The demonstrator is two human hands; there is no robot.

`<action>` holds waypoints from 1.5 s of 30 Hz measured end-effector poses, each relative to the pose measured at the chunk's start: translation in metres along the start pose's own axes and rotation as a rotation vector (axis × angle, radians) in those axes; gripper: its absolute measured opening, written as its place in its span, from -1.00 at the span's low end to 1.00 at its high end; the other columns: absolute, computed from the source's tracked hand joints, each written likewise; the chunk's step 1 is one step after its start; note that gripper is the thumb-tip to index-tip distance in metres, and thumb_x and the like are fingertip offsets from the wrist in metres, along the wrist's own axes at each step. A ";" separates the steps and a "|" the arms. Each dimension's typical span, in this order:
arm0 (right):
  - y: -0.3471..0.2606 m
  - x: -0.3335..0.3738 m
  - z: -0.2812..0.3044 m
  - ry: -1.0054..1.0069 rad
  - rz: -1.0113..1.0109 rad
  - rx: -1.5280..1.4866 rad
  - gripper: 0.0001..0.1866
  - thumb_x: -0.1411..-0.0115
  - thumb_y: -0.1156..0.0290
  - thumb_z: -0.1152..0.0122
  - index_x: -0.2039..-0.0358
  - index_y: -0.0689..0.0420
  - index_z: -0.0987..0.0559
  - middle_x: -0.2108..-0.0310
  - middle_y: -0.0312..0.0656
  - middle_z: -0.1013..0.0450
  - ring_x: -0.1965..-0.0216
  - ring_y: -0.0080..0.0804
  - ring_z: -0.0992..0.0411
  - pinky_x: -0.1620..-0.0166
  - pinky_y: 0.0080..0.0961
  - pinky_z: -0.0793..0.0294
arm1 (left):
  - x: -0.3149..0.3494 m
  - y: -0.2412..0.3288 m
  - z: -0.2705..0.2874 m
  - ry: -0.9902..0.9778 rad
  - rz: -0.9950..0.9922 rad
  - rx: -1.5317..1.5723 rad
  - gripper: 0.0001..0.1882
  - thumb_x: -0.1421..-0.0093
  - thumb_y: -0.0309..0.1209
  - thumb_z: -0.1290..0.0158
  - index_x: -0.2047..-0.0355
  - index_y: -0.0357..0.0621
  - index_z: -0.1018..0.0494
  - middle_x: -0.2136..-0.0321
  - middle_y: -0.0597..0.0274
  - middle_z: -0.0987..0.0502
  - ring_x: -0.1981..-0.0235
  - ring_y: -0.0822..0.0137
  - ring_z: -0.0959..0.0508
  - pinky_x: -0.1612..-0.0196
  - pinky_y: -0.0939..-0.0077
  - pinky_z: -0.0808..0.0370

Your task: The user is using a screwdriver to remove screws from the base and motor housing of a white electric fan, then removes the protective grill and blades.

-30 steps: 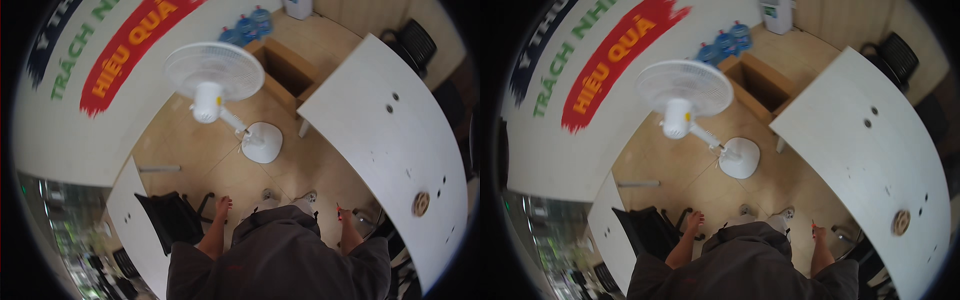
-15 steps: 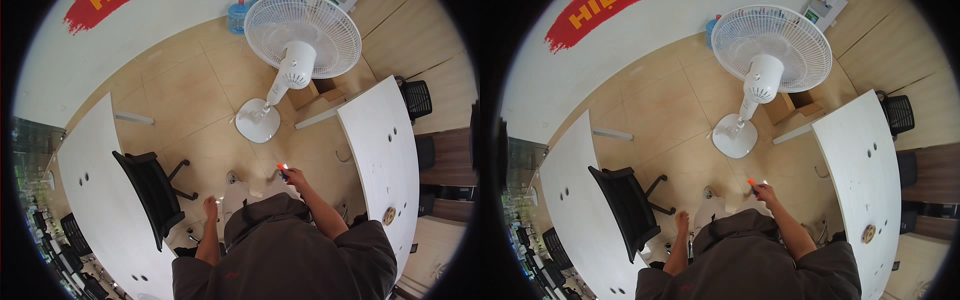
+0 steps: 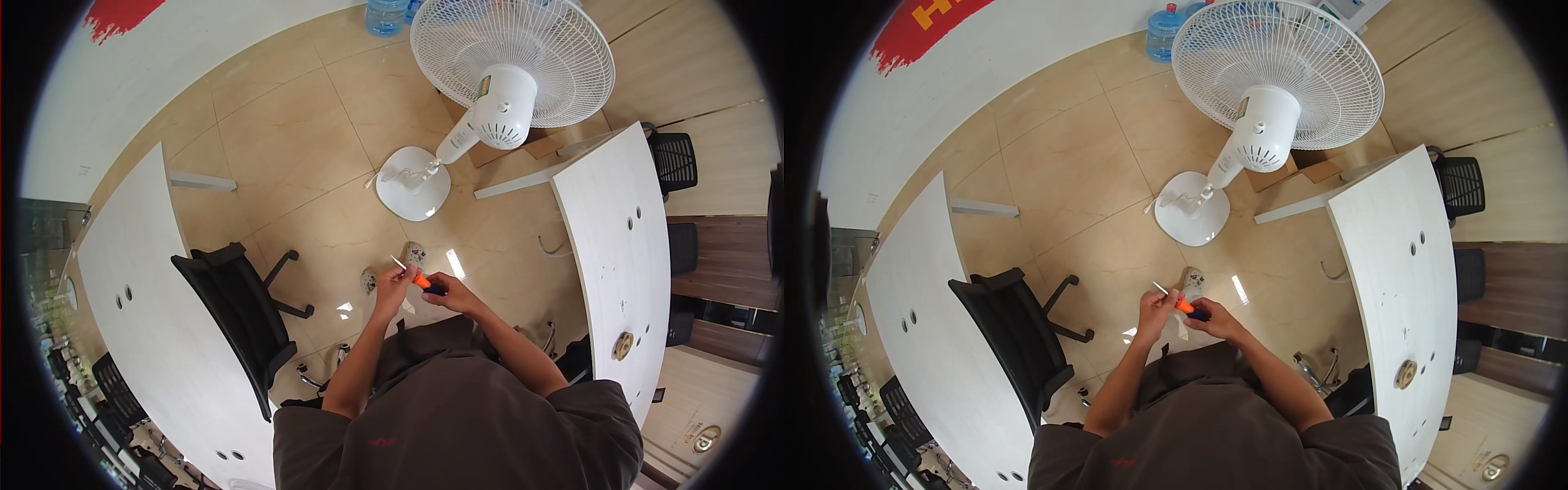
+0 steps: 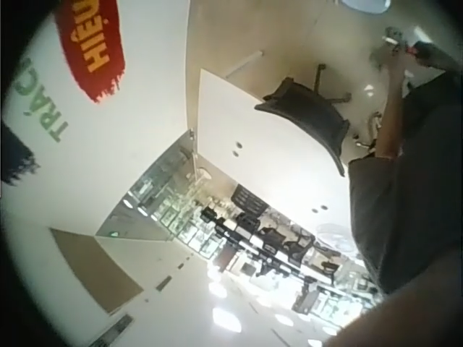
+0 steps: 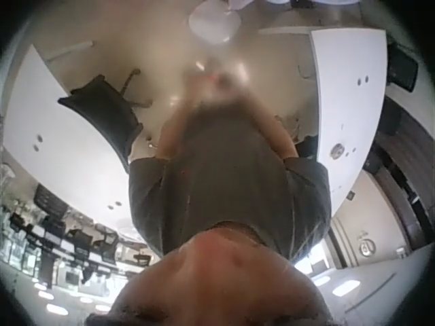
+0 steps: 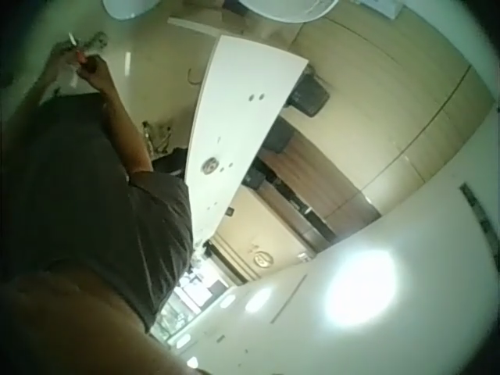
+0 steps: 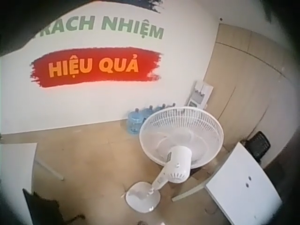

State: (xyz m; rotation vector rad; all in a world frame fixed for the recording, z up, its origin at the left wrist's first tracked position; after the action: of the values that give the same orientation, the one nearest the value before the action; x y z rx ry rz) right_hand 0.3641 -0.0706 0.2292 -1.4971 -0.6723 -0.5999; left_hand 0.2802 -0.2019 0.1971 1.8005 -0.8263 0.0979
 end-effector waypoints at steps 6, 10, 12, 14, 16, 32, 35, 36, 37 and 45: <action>-0.010 -0.013 0.022 -0.006 0.047 0.548 -0.55 -0.06 0.04 -0.42 0.32 0.21 -0.59 0.56 -0.23 -0.46 0.51 -0.54 -0.41 0.33 -0.52 -0.46 | -0.014 0.016 -0.034 -0.114 -0.098 -0.363 -0.84 -0.20 -0.41 -0.17 0.31 -0.27 -0.61 0.40 0.20 -0.61 0.35 0.40 -0.60 0.25 0.51 -0.51; 0.020 -0.033 0.052 0.199 0.048 0.378 -0.49 -0.09 -0.03 -0.36 0.54 0.26 -0.57 0.70 -0.20 -0.46 0.61 -0.42 -0.42 0.44 -0.42 -0.42 | -0.037 0.016 -0.043 -0.127 -0.157 -0.486 -0.82 -0.17 -0.38 -0.19 0.34 -0.26 -0.62 0.41 0.17 -0.60 0.36 0.35 -0.61 0.29 0.48 -0.51; 0.039 -0.036 0.070 0.221 -0.097 0.219 -0.50 -0.09 0.00 -0.37 0.56 0.26 -0.56 0.69 -0.21 -0.47 0.60 -0.46 -0.44 0.45 -0.45 -0.41 | -0.045 0.019 -0.042 -0.100 -0.238 -0.703 -0.79 -0.19 -0.37 -0.18 0.29 -0.30 -0.59 0.35 0.12 -0.60 0.38 0.31 -0.61 0.28 0.53 -0.52; 0.042 -0.033 0.086 0.199 -0.145 0.153 -0.64 -0.16 0.13 -0.34 0.55 0.15 -0.52 0.62 -0.27 -0.48 0.59 -0.52 -0.44 0.49 -0.53 -0.39 | -0.051 0.017 -0.033 -0.025 -0.181 -0.637 -0.77 -0.19 -0.34 -0.18 0.28 -0.29 -0.60 0.35 0.12 -0.62 0.38 0.32 -0.61 0.31 0.49 -0.51; 0.052 -0.030 0.106 0.369 -0.246 -0.343 -0.69 -0.20 0.17 -0.30 0.47 0.15 -0.49 0.58 -0.23 -0.47 0.59 -0.46 -0.45 0.50 -0.50 -0.42 | -0.060 0.013 -0.020 0.039 -0.140 -0.570 -0.75 -0.18 -0.30 -0.19 0.27 -0.27 -0.60 0.36 0.12 -0.63 0.38 0.34 -0.61 0.34 0.45 -0.51; 0.070 -0.036 0.048 0.673 -0.427 -0.639 -0.70 -0.22 0.19 -0.27 0.26 0.16 -0.47 0.46 -0.17 -0.47 0.50 -0.36 -0.48 0.48 -0.42 -0.47 | -0.114 0.037 0.150 0.177 0.053 -0.524 -0.70 -0.25 -0.26 -0.13 0.22 -0.29 -0.57 0.41 0.12 -0.62 0.42 0.40 -0.58 0.32 0.54 -0.50; 0.058 -0.043 0.034 0.689 -0.424 -0.638 -0.70 -0.23 0.18 -0.25 0.27 0.16 -0.48 0.44 -0.18 -0.47 0.46 -0.38 -0.48 0.46 -0.45 -0.46 | -0.120 0.042 0.173 0.222 0.051 -0.515 -0.69 -0.25 -0.25 -0.12 0.22 -0.30 -0.57 0.43 0.13 -0.62 0.42 0.41 -0.57 0.32 0.54 -0.49; 0.053 -0.045 0.033 0.693 -0.415 -0.622 -0.70 -0.24 0.18 -0.25 0.26 0.16 -0.49 0.43 -0.18 -0.48 0.46 -0.39 -0.48 0.45 -0.46 -0.46 | -0.124 0.043 0.175 0.224 0.048 -0.495 -0.68 -0.25 -0.24 -0.12 0.21 -0.30 -0.56 0.43 0.13 -0.62 0.43 0.41 -0.56 0.31 0.55 -0.49; 0.049 -0.045 0.034 0.698 -0.411 -0.624 -0.70 -0.24 0.18 -0.25 0.26 0.16 -0.49 0.43 -0.18 -0.48 0.46 -0.39 -0.48 0.45 -0.46 -0.46 | -0.128 0.045 0.176 0.218 0.046 -0.495 -0.68 -0.25 -0.24 -0.12 0.21 -0.30 -0.56 0.43 0.13 -0.62 0.43 0.41 -0.56 0.31 0.55 -0.49; 0.024 -0.030 0.069 0.806 -0.279 -0.556 -0.70 -0.25 0.17 -0.23 0.25 0.16 -0.49 0.40 -0.20 -0.49 0.44 -0.42 -0.49 0.44 -0.48 -0.46 | -0.155 0.037 0.137 0.125 0.058 -0.505 -0.70 -0.25 -0.28 -0.11 0.22 -0.32 -0.56 0.42 0.10 -0.63 0.39 0.37 -0.60 0.28 0.51 -0.51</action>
State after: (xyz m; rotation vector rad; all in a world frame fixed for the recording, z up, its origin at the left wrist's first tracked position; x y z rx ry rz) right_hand 0.3583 -0.0034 0.1888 -1.4826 -0.0678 -1.5914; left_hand 0.0983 -0.2508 0.1033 1.2830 -0.7356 0.0339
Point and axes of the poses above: each hand's wrist, its own x-axis away from the middle knuckle, its own z-axis out of the back of the hand, y = z × x, the point moved 6 cm from there along -x, towards the middle knuckle
